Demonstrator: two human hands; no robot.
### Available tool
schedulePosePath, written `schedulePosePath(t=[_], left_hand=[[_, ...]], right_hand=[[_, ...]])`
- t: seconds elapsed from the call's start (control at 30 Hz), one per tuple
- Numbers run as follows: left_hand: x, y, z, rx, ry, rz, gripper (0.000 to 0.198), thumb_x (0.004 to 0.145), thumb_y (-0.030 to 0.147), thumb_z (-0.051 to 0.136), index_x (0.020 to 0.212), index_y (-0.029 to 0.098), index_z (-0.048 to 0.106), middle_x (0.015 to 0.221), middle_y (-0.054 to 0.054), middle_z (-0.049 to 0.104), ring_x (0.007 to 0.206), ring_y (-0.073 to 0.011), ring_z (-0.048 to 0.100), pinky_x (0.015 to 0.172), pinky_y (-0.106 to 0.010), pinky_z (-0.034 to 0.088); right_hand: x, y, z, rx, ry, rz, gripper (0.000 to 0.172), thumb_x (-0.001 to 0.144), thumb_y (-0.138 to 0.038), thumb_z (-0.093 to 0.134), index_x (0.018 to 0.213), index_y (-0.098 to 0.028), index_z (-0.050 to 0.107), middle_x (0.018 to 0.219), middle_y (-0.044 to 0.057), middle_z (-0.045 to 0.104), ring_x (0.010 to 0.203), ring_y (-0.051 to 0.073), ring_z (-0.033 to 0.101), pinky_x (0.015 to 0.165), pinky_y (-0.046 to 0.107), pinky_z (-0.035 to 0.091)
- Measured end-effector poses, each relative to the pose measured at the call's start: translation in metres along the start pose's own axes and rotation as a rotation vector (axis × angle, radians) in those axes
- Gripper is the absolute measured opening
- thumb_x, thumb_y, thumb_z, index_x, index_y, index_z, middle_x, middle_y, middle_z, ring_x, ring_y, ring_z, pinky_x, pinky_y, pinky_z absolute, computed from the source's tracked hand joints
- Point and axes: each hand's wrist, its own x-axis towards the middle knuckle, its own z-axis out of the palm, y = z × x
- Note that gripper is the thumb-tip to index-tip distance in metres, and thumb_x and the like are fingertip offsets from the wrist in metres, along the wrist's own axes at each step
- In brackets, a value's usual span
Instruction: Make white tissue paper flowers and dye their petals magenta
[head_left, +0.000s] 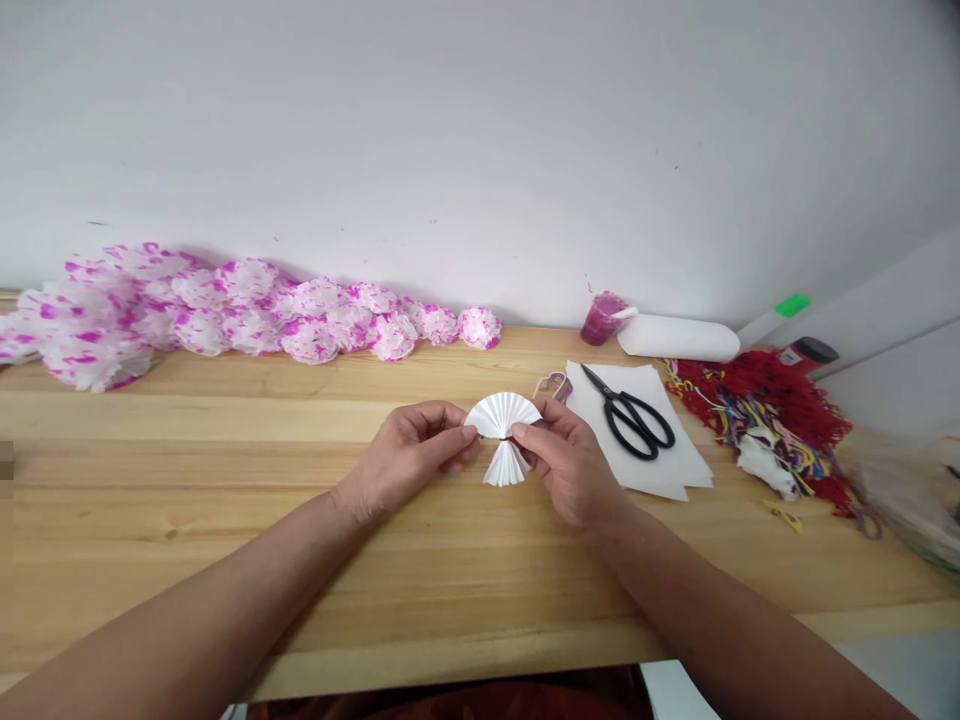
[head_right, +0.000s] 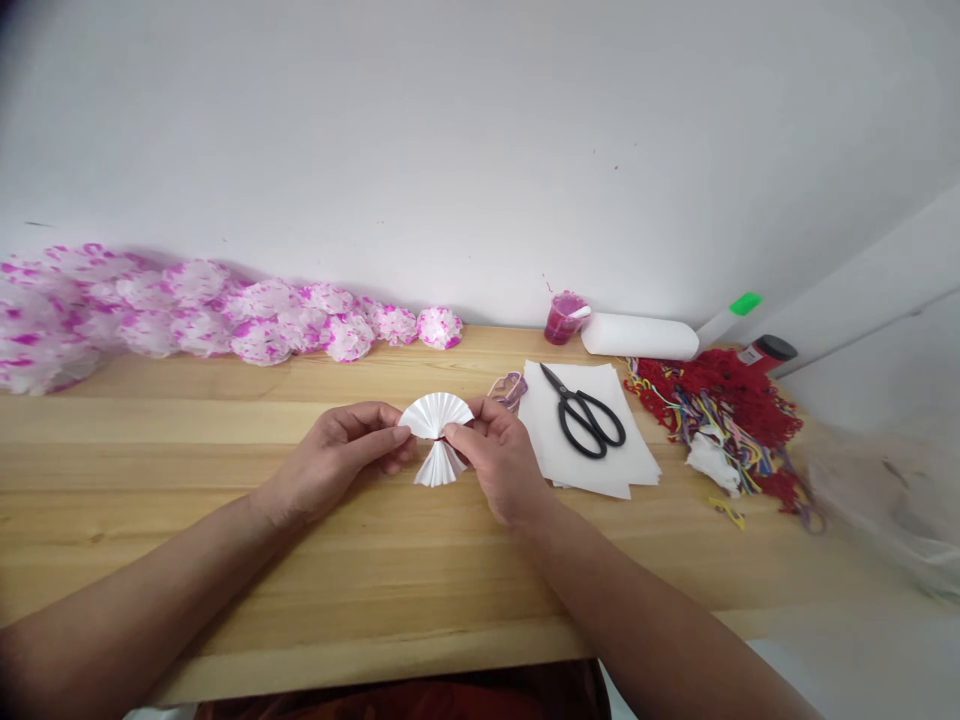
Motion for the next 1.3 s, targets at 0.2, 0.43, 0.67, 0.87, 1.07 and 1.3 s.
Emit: schedulePosePath(t=[0.2, 0.43, 0.67, 0.87, 1.07, 1.3], left_hand=[[-0.0006, 0.0059, 0.0018, 0.012, 0.003, -0.036, 0.036, 0.084, 0.048, 0.069, 0.092, 0.014, 0.067, 0.079, -0.004, 0.067, 0.066, -0.0113, 0.057, 0.064, -0.025, 0.047], [0.0021, 0.0021, 0.0017, -0.013, 0.049, -0.062, 0.036, 0.079, 0.048, 0.074, 0.084, 0.013, 0.066, 0.074, -0.003, 0.068, 0.06, -0.0102, 0.058, 0.061, -0.024, 0.048], [0.0007, 0.0039, 0.0039, -0.081, 0.079, -0.069, 0.03, 0.078, 0.041, 0.076, 0.08, 0.014, 0.065, 0.069, -0.001, 0.067, 0.056, -0.009, 0.057, 0.057, -0.022, 0.047], [0.0003, 0.0037, 0.004, -0.107, 0.079, -0.074, 0.03, 0.079, 0.043, 0.074, 0.078, 0.014, 0.068, 0.071, -0.003, 0.068, 0.06, -0.0104, 0.059, 0.058, -0.022, 0.049], [0.0022, 0.0042, 0.0046, -0.103, 0.148, -0.081, 0.037, 0.081, 0.049, 0.071, 0.076, 0.013, 0.068, 0.071, -0.004, 0.067, 0.061, -0.0113, 0.059, 0.056, -0.022, 0.049], [0.0038, 0.003, 0.0047, -0.134, 0.165, -0.054, 0.035, 0.085, 0.046, 0.067, 0.089, 0.012, 0.072, 0.073, -0.003, 0.067, 0.06, -0.0106, 0.059, 0.055, -0.022, 0.049]], right_hand=[[-0.0009, 0.0007, 0.0022, -0.068, -0.041, -0.024, 0.021, 0.074, -0.028, 0.079, 0.085, -0.019, 0.064, 0.072, -0.001, 0.069, 0.062, 0.012, 0.059, 0.058, 0.025, 0.047], [-0.0008, 0.002, 0.0027, -0.113, -0.038, -0.01, 0.024, 0.072, -0.031, 0.079, 0.084, -0.019, 0.062, 0.07, -0.002, 0.067, 0.06, 0.011, 0.057, 0.056, 0.025, 0.047], [-0.0007, 0.0007, 0.0019, -0.055, -0.037, -0.004, 0.021, 0.074, -0.029, 0.078, 0.086, -0.02, 0.064, 0.075, -0.001, 0.068, 0.064, 0.013, 0.06, 0.061, 0.027, 0.048], [-0.0002, 0.0006, 0.0016, -0.041, -0.037, 0.019, 0.021, 0.073, -0.029, 0.078, 0.086, -0.02, 0.064, 0.074, -0.002, 0.069, 0.062, 0.013, 0.059, 0.059, 0.027, 0.048], [0.0005, 0.0012, 0.0008, -0.046, -0.037, 0.029, 0.022, 0.073, -0.029, 0.078, 0.088, -0.019, 0.065, 0.076, -0.001, 0.068, 0.064, 0.013, 0.058, 0.061, 0.028, 0.047], [0.0013, 0.0015, -0.0007, -0.063, -0.029, 0.02, 0.022, 0.072, -0.03, 0.079, 0.086, -0.019, 0.065, 0.075, -0.001, 0.067, 0.062, 0.012, 0.057, 0.059, 0.027, 0.046]])
